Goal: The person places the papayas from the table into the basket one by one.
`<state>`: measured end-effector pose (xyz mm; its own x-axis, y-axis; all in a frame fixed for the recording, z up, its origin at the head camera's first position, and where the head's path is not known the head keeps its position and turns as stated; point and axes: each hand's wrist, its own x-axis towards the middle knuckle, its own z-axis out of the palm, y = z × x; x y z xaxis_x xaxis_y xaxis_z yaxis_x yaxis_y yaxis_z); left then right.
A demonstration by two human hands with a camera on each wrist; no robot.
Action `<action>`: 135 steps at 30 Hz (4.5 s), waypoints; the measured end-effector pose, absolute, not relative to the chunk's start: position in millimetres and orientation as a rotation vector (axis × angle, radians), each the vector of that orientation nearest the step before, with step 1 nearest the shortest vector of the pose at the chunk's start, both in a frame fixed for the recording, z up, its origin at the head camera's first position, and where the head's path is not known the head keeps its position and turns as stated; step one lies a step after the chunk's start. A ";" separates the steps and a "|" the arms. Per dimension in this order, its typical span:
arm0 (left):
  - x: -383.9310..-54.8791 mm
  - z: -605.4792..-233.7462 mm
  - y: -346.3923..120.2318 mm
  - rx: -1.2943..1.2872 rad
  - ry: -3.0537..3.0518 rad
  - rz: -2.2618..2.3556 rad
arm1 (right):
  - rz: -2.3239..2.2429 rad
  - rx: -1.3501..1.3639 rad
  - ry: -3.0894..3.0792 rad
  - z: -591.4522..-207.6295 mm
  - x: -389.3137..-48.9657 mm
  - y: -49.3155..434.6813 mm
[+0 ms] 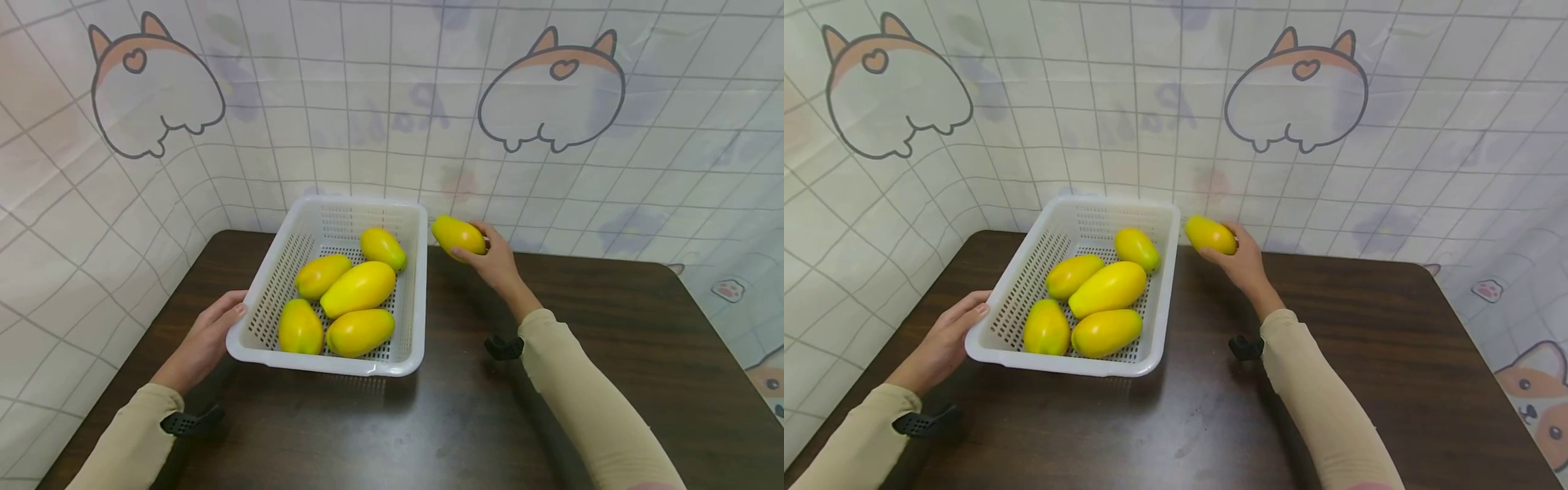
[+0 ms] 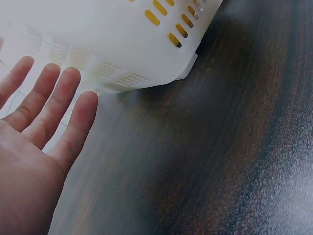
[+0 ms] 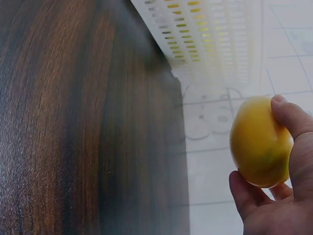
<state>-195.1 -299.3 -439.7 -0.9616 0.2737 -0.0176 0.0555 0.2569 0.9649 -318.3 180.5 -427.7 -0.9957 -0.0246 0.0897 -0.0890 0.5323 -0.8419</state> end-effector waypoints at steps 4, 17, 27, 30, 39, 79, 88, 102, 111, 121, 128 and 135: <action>-194.9 -439.5 -299.3 0.301 2.343 1.782 | 1.494 0.113 -2.672 -423.2 -316.4 177.5; -194.2 -438.1 -296.7 0.313 2.353 1.784 | 1.510 0.153 -2.640 -415.6 -312.1 172.7; -193.8 -439.1 -297.4 0.324 2.344 1.800 | 1.506 0.195 -2.601 -408.6 -309.9 166.7; -193.5 -438.8 -296.7 0.328 2.344 1.803 | 1.504 0.200 -2.597 -406.9 -309.0 164.4; -194.5 -440.8 -298.0 0.314 2.355 1.784 | 1.519 0.241 -2.580 -404.2 -309.4 159.1; -194.4 -441.7 -299.2 0.320 2.361 1.784 | 1.509 0.404 -2.573 -388.3 -310.0 130.0; -193.4 -439.8 -298.3 0.317 2.367 1.772 | 1.534 0.411 -2.589 -384.8 -309.2 123.1; -193.5 -439.2 -298.4 0.337 2.343 1.790 | 1.545 0.447 -2.609 -384.7 -308.0 114.0; -194.3 -440.7 -299.1 0.323 2.343 1.795 | 1.599 0.519 -2.551 -388.5 -309.6 110.8; -194.7 -441.1 -299.7 0.318 2.347 1.796 | 1.526 0.488 -2.580 -390.7 -309.1 111.6; -195.4 -441.7 -300.4 0.336 2.350 1.803 | 1.444 0.502 -2.596 -392.8 -309.1 110.9; -195.3 -441.2 -300.5 0.334 2.325 1.828 | 1.196 0.536 -2.713 -394.3 -308.4 107.9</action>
